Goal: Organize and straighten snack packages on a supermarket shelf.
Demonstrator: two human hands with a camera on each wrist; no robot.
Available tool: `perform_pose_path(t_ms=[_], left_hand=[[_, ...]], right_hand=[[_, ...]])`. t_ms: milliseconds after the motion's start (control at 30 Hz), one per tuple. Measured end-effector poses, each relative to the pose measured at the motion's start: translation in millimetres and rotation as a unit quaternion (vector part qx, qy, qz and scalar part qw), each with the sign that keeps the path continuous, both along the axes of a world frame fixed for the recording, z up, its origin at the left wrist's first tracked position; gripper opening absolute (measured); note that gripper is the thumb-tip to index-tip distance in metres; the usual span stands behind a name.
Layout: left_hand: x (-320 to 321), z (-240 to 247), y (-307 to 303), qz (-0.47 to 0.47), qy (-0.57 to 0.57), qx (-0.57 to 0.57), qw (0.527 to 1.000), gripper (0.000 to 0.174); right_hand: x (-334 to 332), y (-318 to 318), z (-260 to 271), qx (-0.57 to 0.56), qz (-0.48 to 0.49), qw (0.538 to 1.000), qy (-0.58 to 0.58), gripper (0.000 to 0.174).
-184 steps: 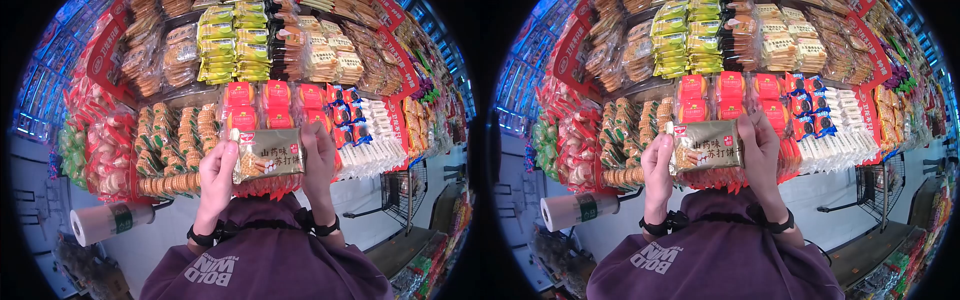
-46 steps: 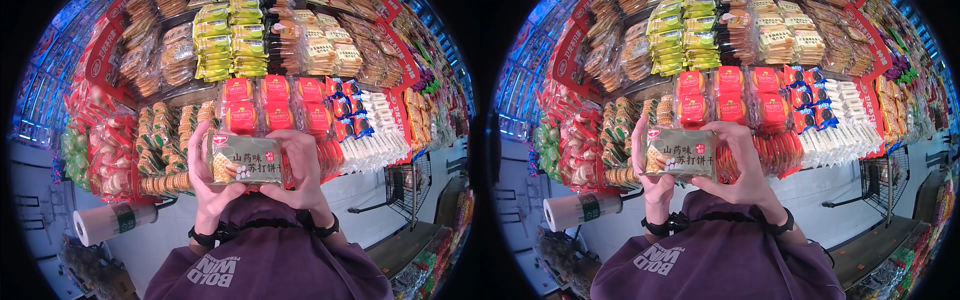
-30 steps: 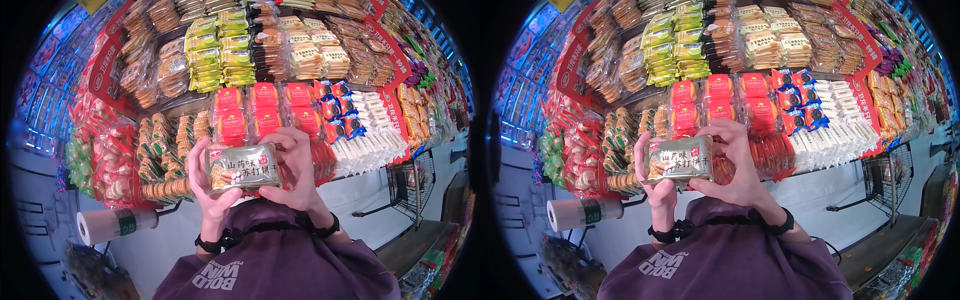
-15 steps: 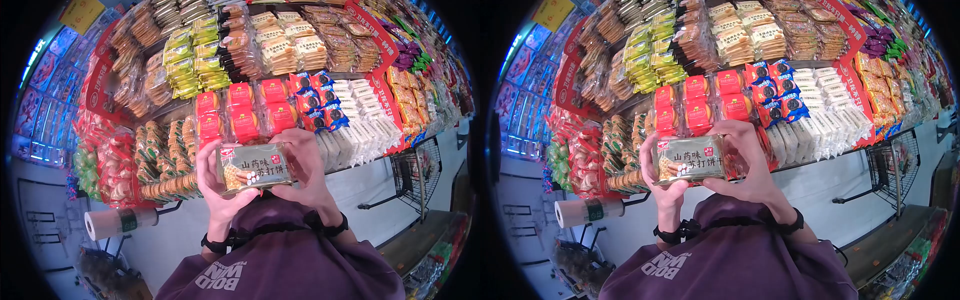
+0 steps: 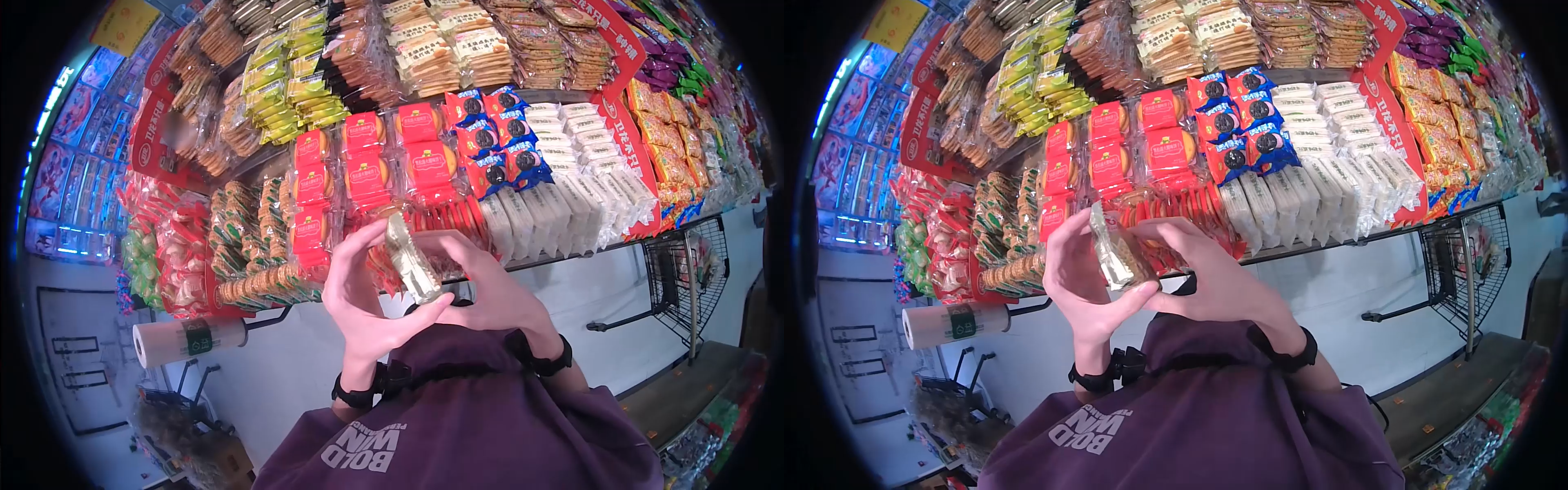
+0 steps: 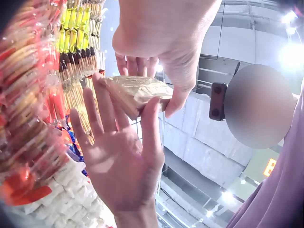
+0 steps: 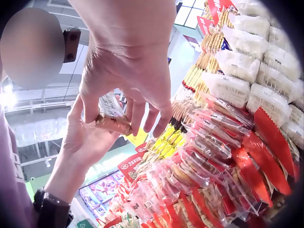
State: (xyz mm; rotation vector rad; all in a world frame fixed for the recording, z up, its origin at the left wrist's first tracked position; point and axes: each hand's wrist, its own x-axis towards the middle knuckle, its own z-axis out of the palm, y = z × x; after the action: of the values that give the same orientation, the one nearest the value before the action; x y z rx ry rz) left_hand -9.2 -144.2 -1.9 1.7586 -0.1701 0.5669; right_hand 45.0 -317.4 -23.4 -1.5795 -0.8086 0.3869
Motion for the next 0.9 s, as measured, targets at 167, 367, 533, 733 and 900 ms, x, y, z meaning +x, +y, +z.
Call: perform_pose_path(t_ms=[167, 367, 533, 733, 900], left_hand=[[2.6, 12.4, -20.7, -0.033, -0.005, 0.027, 0.999, 0.081], [7.5, 12.3, -33.0, -0.091, -0.007, -0.056, 0.994, 0.081], [16.5, 13.7, -39.4, -0.162, -0.001, -0.14, 0.977, 0.086], [23.0, 20.4, -46.9, -0.142, 0.014, -0.171, 0.975, 0.083], [31.5, 18.4, -44.0, -0.136, 0.006, -0.162, 0.977, 0.088]], right_hand=[[-12.2, -10.0, -3.9, 0.076, 0.02, 0.983, 0.164, 0.074], [-15.7, -21.8, -7.2, 0.153, -0.029, 0.98, 0.126, 0.076], [-16.5, -35.4, -1.8, 0.092, -0.123, 0.988, 0.003, 0.073], [-13.9, -41.0, 7.7, 0.075, -0.119, 0.989, -0.044, 0.068], [-10.1, -44.2, 9.4, 0.105, -0.164, 0.98, -0.045, 0.069]])
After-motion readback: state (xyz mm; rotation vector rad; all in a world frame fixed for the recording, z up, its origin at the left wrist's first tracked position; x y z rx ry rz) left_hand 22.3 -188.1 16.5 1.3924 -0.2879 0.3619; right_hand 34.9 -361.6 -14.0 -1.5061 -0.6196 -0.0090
